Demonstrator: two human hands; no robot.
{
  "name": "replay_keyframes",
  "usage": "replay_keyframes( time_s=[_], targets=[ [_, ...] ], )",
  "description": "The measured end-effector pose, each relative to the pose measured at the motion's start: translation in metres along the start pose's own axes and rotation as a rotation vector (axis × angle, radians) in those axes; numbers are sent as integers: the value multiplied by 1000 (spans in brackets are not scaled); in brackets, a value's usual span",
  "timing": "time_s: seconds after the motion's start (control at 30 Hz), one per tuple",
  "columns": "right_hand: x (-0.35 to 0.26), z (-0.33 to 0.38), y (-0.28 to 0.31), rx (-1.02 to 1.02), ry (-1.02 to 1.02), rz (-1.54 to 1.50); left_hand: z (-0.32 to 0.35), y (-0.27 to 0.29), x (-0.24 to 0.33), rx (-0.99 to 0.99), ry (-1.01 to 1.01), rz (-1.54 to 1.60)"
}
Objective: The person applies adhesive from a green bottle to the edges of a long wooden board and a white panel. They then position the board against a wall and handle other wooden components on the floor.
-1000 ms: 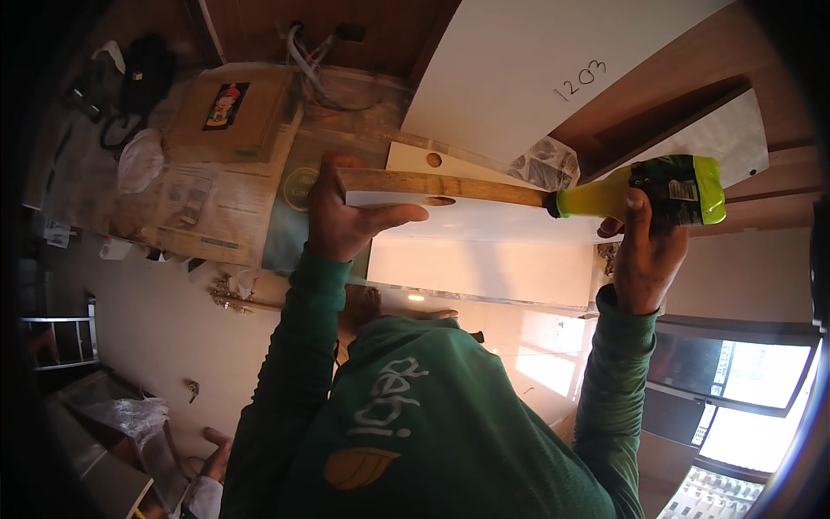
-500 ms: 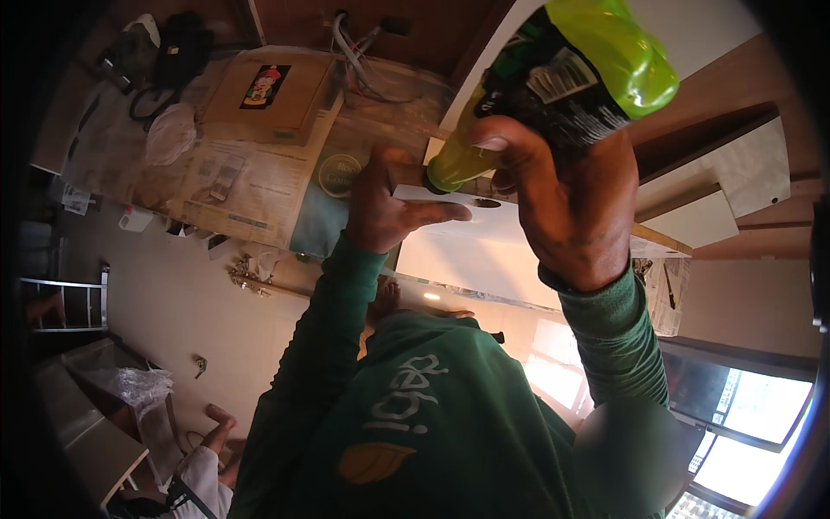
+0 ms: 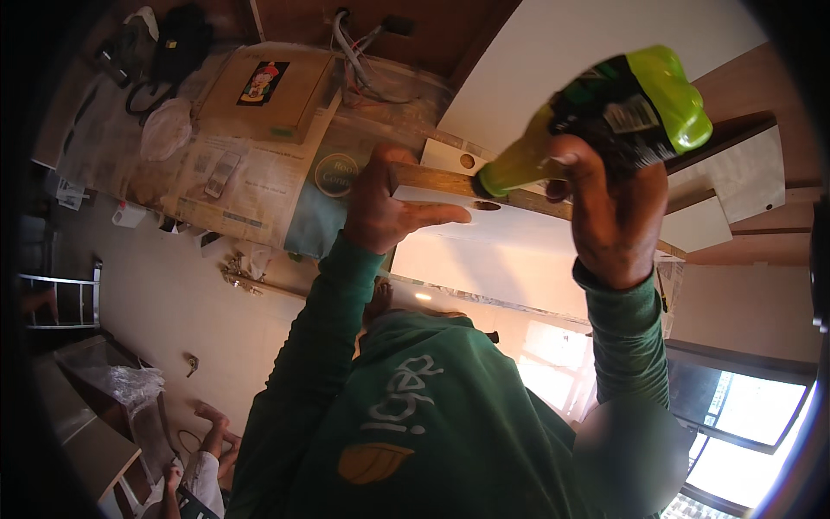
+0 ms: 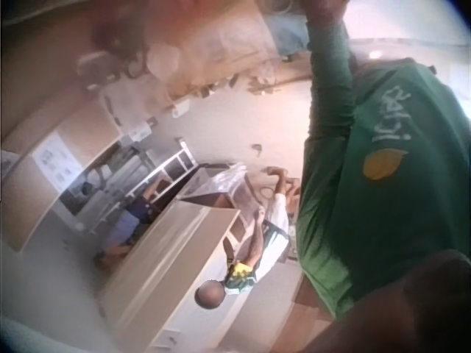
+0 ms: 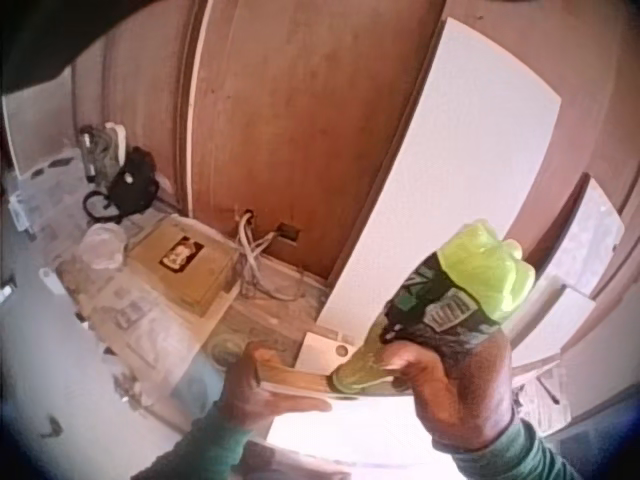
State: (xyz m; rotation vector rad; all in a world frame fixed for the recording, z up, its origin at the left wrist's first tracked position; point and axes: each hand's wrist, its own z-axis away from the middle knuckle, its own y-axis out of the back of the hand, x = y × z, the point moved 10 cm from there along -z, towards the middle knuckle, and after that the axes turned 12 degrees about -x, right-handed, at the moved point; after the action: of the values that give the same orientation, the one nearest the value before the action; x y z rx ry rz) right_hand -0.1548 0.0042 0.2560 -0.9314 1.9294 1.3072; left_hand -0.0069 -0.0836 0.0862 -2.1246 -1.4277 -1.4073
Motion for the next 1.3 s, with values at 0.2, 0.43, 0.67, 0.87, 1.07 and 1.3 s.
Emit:
replay_keyframes(
  time_s=[0.2,0.43,0.67,0.87,1.07,1.3],
  targets=[
    [-6,-15,-18,-23,103,-35,-2,-3,-11,-10,53,40],
    [4,-3,10,-25,-61,45,-8,0,-21,35,98,106],
    [-31,-50,-75,-243,201,-15,-8,-3,-29,38,110,134],
    [-10,-41,-48,-212,42,-66,-5,5,-21,39,179,21],
    [-17,-39,-49,-259,109,-34,-8,1,-26,26,189,81],
    [-26,-58,-72,-282,161,-53,-8,4,-26,40,155,37]
  ],
)
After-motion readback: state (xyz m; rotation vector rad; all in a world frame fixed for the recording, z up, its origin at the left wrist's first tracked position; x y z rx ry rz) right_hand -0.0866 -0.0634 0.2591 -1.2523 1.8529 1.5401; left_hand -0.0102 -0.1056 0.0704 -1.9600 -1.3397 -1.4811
